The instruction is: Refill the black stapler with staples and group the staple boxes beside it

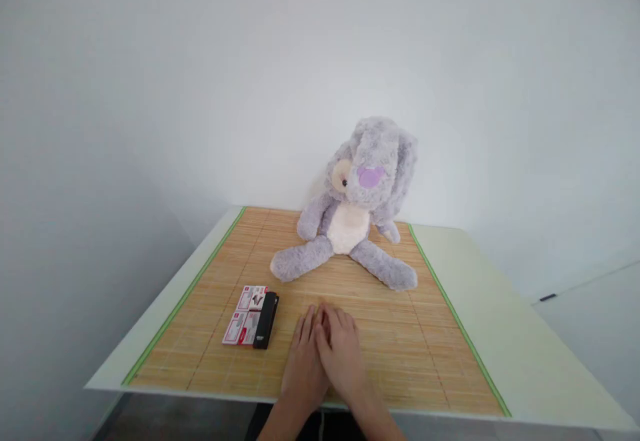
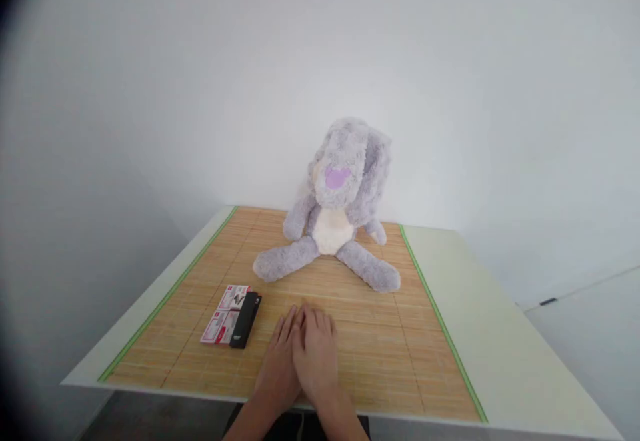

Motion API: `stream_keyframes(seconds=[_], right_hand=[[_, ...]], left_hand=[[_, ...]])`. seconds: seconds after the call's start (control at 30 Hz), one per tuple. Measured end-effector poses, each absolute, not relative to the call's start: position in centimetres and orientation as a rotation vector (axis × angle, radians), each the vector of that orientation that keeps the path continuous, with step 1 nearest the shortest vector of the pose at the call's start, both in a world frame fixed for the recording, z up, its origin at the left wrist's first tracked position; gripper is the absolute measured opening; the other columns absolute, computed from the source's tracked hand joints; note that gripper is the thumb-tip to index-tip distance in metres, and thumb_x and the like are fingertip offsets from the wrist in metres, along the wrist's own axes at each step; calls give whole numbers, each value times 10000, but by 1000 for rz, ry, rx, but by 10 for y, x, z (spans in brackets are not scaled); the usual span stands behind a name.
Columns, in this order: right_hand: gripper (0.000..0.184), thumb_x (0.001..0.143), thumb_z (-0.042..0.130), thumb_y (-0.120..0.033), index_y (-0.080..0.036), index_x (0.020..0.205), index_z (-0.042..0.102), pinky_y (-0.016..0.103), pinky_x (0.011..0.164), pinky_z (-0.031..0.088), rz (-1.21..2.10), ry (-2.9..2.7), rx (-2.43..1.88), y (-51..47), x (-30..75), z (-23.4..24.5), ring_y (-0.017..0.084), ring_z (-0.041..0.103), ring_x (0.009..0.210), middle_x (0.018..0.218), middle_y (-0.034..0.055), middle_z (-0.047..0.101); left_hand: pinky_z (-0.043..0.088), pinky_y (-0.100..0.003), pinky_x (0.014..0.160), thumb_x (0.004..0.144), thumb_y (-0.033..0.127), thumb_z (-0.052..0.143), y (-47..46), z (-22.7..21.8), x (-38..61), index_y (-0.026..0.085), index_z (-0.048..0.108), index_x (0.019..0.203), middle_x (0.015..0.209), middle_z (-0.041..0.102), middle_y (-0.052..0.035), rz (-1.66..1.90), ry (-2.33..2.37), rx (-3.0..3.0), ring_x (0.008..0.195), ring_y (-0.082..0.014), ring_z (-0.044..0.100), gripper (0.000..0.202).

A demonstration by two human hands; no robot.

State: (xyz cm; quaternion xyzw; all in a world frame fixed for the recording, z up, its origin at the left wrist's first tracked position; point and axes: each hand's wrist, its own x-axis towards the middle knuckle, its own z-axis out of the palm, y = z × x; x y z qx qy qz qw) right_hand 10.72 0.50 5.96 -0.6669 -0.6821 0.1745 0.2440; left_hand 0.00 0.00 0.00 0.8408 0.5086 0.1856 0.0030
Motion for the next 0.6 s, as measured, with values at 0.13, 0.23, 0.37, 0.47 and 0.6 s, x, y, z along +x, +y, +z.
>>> stream_keyframes(seconds=[0.13,0.23,0.37,0.47,0.6], right_hand=[[627,920,609,-490,-267,1493,483,563,1176,320,558,-1850,-1749,22,50,75,371,539,1346,1405,121,633],[681,844,688,-579,-212,1389,510,519,1054,440,723,-1814,-1771,39,18,74,367,638,1201,1258,142,691],[572,826,681,-614,-199,1196,548,404,816,518,799,-1889,-1782,56,3,69,307,707,956,1115,126,712],[440,879,631,-552,-205,1143,573,354,740,496,671,-1971,-1796,63,9,69,266,693,873,1058,105,708],[257,881,646,-388,-211,1067,629,331,786,478,581,-2028,-1758,74,42,76,241,659,944,1095,87,688]], left_hand=[[330,-530,1254,1000,187,376,-8,-17,5,369,281,1619,1650,385,19,622,1646,2549,1553,-266,299,652],[363,-475,1243,996,190,423,-8,-21,5,365,186,1640,1669,339,25,622,1643,2543,1555,-212,296,709],[344,-450,1257,1010,235,436,-3,-19,-2,323,141,1652,1681,300,10,623,1557,2608,1560,-202,290,712],[333,-445,1262,1012,244,449,-1,-12,-10,358,247,1625,1671,329,35,537,1276,2658,1540,-199,335,655],[414,-415,1201,967,230,507,-8,10,-15,360,504,1491,1536,545,20,504,1103,2528,1419,-208,498,539]])
